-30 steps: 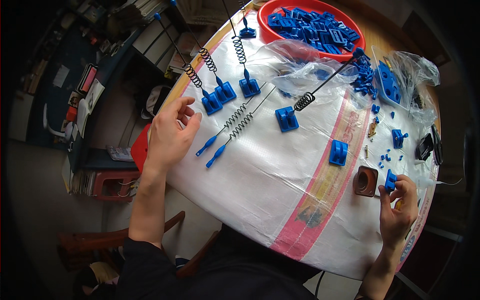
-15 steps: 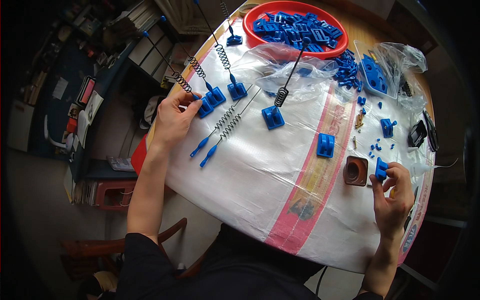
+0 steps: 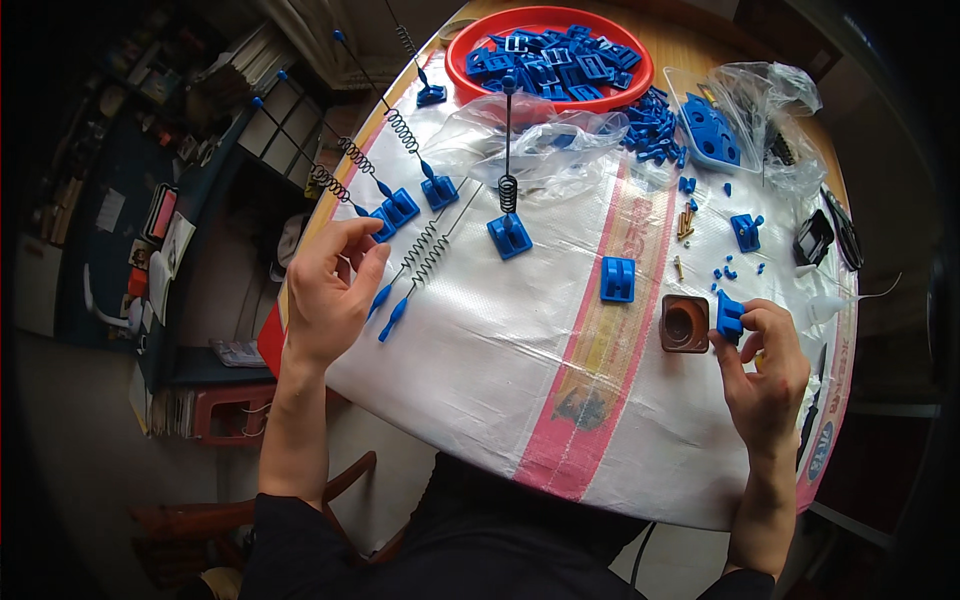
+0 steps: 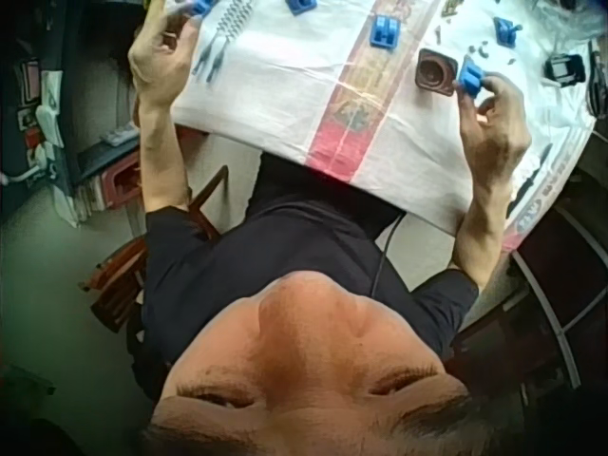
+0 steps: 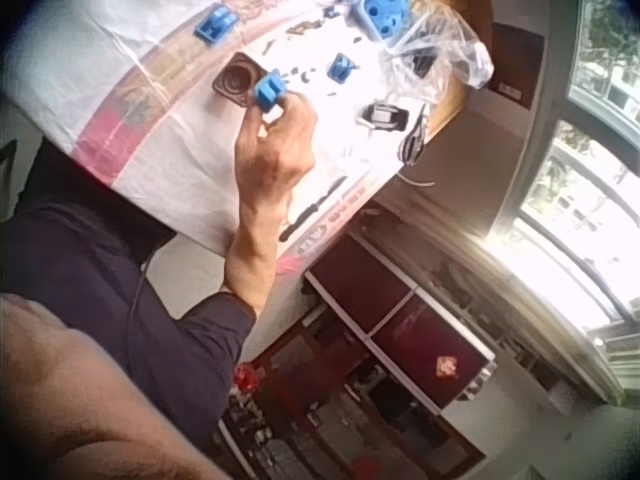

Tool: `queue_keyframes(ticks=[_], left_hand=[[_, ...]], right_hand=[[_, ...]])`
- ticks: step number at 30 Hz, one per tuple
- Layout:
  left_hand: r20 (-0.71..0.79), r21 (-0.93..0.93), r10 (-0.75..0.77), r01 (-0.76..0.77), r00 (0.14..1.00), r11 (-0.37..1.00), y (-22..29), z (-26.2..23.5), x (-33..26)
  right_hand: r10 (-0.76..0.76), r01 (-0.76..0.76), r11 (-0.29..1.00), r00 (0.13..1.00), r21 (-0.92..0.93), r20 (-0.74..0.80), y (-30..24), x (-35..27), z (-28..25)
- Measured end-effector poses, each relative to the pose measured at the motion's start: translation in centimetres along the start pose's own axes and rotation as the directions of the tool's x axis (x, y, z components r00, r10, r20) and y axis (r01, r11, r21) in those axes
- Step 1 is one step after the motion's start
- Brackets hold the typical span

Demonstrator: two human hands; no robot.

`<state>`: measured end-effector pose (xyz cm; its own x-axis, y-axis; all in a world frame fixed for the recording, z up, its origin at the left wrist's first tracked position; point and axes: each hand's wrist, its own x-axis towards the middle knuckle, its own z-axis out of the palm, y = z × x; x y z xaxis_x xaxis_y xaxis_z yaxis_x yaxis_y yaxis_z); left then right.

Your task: Assembling blue plastic parts with metal springs and screws using a screwdriver.

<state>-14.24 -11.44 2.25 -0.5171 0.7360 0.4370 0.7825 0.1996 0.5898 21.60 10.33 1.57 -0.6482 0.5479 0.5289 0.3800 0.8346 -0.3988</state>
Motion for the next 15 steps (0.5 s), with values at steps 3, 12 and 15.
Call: queue_keyframes(ticks=[3,12,15], left_hand=[[0.200,-0.129,0.031,-0.005,0.979,0.992,3.0,2.0,0.4],[0.269,-0.202,-0.015,0.072,0.963,0.977,3.2,8.5,3.9],[0.275,-0.255,-0.068,0.141,0.959,0.956,2.7,8.9,4.1]], right_hand=[[0.000,0.000,1.000,1.000,0.009,-0.005,-0.1,0.0,0.1],[-0.002,0.002,1.000,1.000,0.002,-0.005,0.2,0.0,-0.1],[-0.002,0.002,1.000,1.000,-0.003,-0.007,0.2,-0.1,-0.2]])
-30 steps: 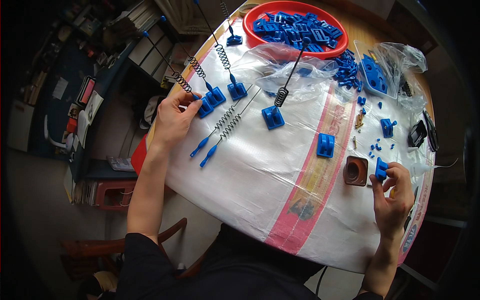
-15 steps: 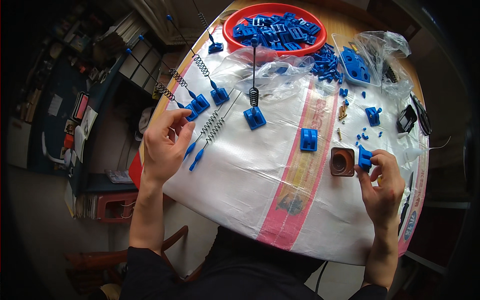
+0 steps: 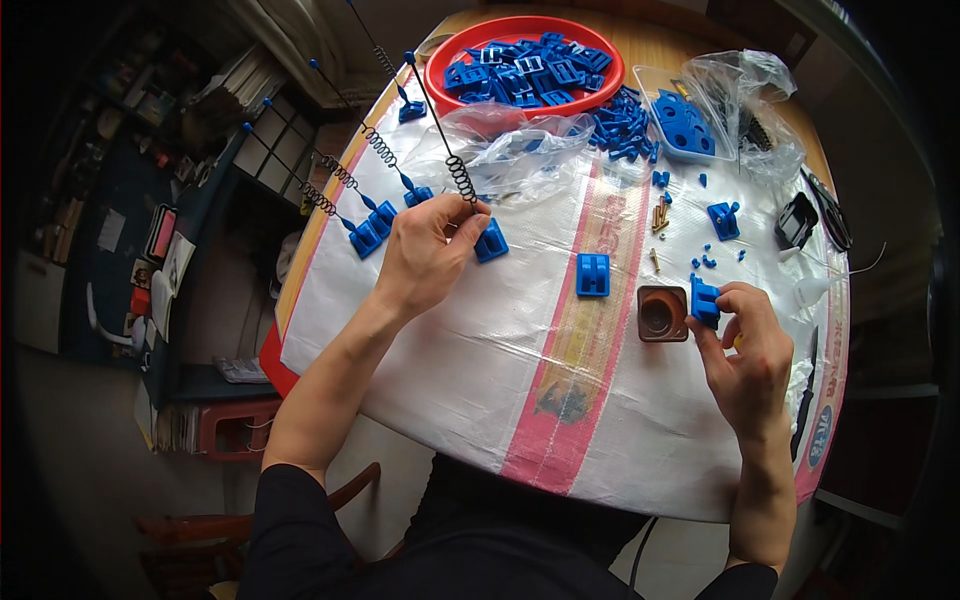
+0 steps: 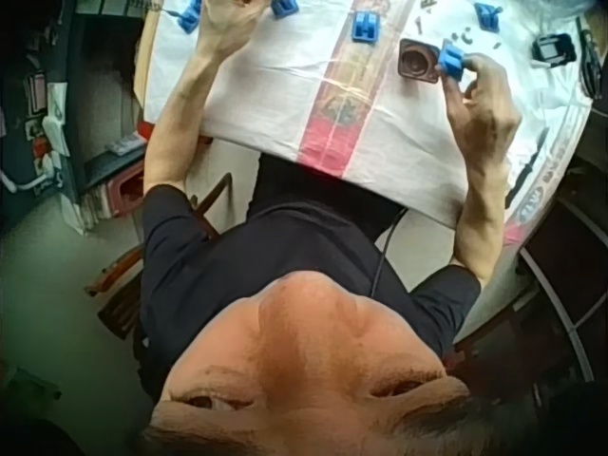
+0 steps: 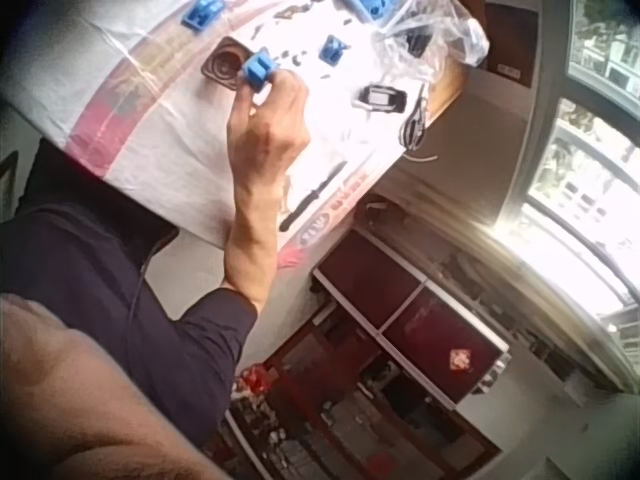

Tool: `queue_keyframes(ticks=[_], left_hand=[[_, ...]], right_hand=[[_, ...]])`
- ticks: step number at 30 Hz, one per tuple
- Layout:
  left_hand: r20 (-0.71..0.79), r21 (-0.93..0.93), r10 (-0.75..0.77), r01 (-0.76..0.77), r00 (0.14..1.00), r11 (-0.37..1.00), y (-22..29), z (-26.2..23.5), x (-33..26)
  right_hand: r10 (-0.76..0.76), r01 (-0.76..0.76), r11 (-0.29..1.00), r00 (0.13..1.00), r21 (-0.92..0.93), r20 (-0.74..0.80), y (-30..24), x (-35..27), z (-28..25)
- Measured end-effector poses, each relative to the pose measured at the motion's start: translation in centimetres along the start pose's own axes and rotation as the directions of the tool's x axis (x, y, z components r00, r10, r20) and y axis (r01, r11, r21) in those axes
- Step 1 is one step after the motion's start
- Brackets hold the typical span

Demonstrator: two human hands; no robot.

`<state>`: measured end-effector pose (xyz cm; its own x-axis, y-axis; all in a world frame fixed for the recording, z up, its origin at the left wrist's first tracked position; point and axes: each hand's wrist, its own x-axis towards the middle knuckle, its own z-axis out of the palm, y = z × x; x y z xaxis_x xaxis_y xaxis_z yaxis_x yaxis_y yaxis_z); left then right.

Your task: Assembling blue plastic parts with metal springs and screws using a screwdriver.

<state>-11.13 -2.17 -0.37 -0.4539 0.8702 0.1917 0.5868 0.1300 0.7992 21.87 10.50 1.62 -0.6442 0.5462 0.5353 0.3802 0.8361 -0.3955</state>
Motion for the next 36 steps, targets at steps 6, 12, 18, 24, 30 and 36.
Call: queue_keyframes(ticks=[6,12,18,24,30,36], left_hand=[[-0.014,-0.005,0.036,-0.036,0.999,0.999,-1.2,0.5,-0.1],[0.036,-0.278,0.071,-0.058,0.997,0.959,-0.9,0.3,-0.6],[0.254,-0.731,0.054,0.155,0.966,0.665,-0.3,-0.4,-0.9],[0.398,-0.774,-0.001,0.337,0.917,0.536,-0.4,-0.6,-0.9],[0.476,-0.807,0.029,0.423,0.879,0.412,-0.2,-0.7,-1.1],[0.474,-0.789,0.005,0.423,0.880,0.445,-0.6,-0.5,-1.2]], right_hand=[[0.011,-0.011,1.000,1.000,0.002,0.005,0.2,0.1,0.1],[0.019,-0.019,1.000,1.000,-0.005,0.004,0.5,0.1,0.2],[0.040,-0.040,0.999,0.999,-0.006,0.011,0.5,0.1,0.5],[0.046,-0.046,0.999,0.999,-0.003,0.020,0.7,0.2,0.5],[0.054,-0.055,0.998,0.998,0.007,0.029,0.9,0.2,0.7],[0.063,-0.063,0.998,0.998,0.007,0.030,0.9,0.2,0.7]])
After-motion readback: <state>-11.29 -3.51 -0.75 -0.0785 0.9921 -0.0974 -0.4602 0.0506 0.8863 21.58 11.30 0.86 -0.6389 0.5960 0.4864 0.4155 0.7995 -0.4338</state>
